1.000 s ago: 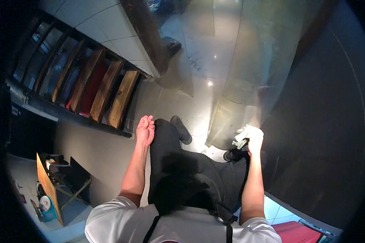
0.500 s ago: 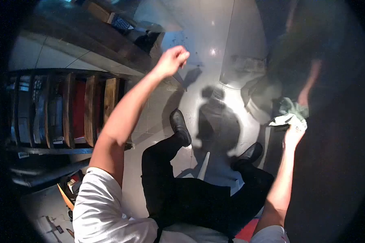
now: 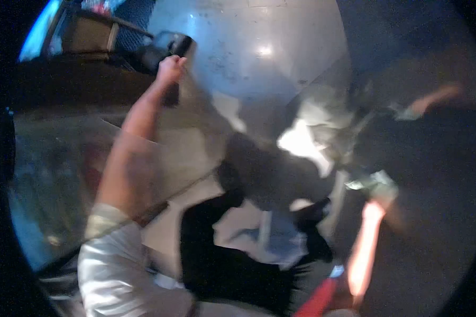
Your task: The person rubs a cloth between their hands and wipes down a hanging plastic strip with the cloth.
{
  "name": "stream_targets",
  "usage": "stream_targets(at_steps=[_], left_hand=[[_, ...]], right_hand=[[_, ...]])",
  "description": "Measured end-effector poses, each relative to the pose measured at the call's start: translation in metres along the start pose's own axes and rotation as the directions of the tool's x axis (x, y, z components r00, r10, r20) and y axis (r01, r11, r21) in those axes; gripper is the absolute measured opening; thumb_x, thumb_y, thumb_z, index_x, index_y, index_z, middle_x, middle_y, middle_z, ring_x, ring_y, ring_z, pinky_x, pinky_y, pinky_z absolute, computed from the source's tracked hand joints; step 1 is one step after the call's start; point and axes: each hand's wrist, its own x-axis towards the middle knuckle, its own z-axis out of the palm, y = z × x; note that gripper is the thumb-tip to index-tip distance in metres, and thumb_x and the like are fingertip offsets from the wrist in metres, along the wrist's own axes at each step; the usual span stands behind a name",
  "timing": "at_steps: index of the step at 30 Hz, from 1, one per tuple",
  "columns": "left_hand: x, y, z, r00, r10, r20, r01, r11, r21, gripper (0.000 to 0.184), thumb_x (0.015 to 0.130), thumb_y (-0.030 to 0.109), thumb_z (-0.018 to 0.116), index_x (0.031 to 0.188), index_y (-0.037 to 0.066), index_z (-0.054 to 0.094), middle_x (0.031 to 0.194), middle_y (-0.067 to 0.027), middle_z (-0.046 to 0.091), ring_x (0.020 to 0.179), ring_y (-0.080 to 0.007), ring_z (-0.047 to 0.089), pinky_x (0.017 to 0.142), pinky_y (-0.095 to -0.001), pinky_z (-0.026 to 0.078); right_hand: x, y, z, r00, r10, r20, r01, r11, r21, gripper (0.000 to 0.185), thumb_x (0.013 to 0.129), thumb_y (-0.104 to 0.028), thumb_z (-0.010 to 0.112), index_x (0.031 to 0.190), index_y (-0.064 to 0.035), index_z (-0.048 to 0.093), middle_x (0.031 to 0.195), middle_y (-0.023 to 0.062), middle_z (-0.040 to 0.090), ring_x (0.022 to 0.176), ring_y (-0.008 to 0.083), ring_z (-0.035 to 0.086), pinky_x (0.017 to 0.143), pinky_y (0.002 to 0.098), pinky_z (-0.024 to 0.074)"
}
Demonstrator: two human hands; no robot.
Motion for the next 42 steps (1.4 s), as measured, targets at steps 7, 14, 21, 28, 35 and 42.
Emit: stream_targets(at_steps=[7,14,21,28,35,42], left_hand=[[-0.057,0.023,0.06,0.792,0.493,0.359,-0.404,0.865,-0.296,0.013,0.081,0.001,0.059,0.09,0.004,0.068,0.089,-0.0177,0.069,0.088,-0.0378,0.067,0.081,-0.0451,0.054],[0.052,0.009,-0.045,0.881,-0.388,0.269,0.162,0.784,0.599,0.045,0.092,0.026,0.064,0.131,0.008,0.049,0.13,-0.0197,0.056,0.115,-0.0376,0.06,0.097,-0.0491,0.051],[0.042,-0.001,-0.022,0.746,-0.291,0.599,-0.079,0.854,0.514,0.077,0.082,0.023,0.077,0.15,0.022,0.04,0.164,-0.0222,0.012,0.136,-0.0446,0.04,0.102,-0.0642,0.041],[-0.143,0.239,-0.023,0.514,0.535,0.67,-0.41,0.84,-0.357,0.129,0.074,0.037,0.086,0.159,0.011,-0.007,0.16,-0.0314,0.013,0.151,-0.0433,0.013,0.118,-0.0638,0.018],[-0.202,0.342,-0.022,0.787,0.579,0.212,0.055,0.276,-0.959,0.085,0.083,0.029,0.078,0.151,0.008,0.03,0.15,-0.0133,0.039,0.132,-0.0276,0.045,0.102,-0.0507,0.042],[-0.348,0.335,-0.083,0.917,0.386,0.103,0.031,0.188,-0.982,0.082,0.075,0.012,0.083,0.142,0.012,0.037,0.118,-0.0051,0.055,0.113,-0.018,0.057,0.103,-0.0371,0.042]], right_hand=[[-0.015,-0.039,0.016,0.974,0.169,-0.149,-0.144,0.975,0.167,0.031,0.096,-0.005,0.054,0.123,0.0069,0.062,0.126,0.0197,0.065,0.116,0.0283,0.062,0.106,0.0405,0.045],[-0.016,-0.043,0.011,0.996,0.008,-0.093,-0.034,0.96,-0.278,0.03,0.1,-0.015,0.053,0.119,0.0068,0.062,0.122,0.0207,0.065,0.112,0.0302,0.063,0.102,0.0423,0.0484],[-0.018,-0.036,0.019,0.981,0.011,-0.194,-0.001,0.999,0.051,0.017,0.094,-0.009,0.062,0.105,0.0029,0.06,0.107,0.0138,0.065,0.098,0.0205,0.064,0.09,0.0347,0.0505],[-0.003,-0.035,0.002,0.972,0.229,0.049,-0.229,0.973,-0.004,0.017,0.096,-0.014,0.059,0.109,-0.0021,0.056,0.088,0.0047,0.059,0.062,0.0074,0.056,0.05,0.0234,0.0457],[-0.001,-0.084,0.019,0.947,-0.014,0.32,-0.164,0.836,0.523,0.025,0.097,-0.019,0.059,0.111,0.0019,0.058,0.094,0.0078,0.065,0.071,0.0119,0.063,0.065,0.0257,0.0524],[-0.093,-0.095,0.0,0.904,-0.033,0.426,-0.264,0.742,0.617,0.031,0.1,-0.021,0.056,0.103,0.0061,0.07,0.071,0.0067,0.066,0.056,0.014,0.063,0.055,0.0275,0.0536]])
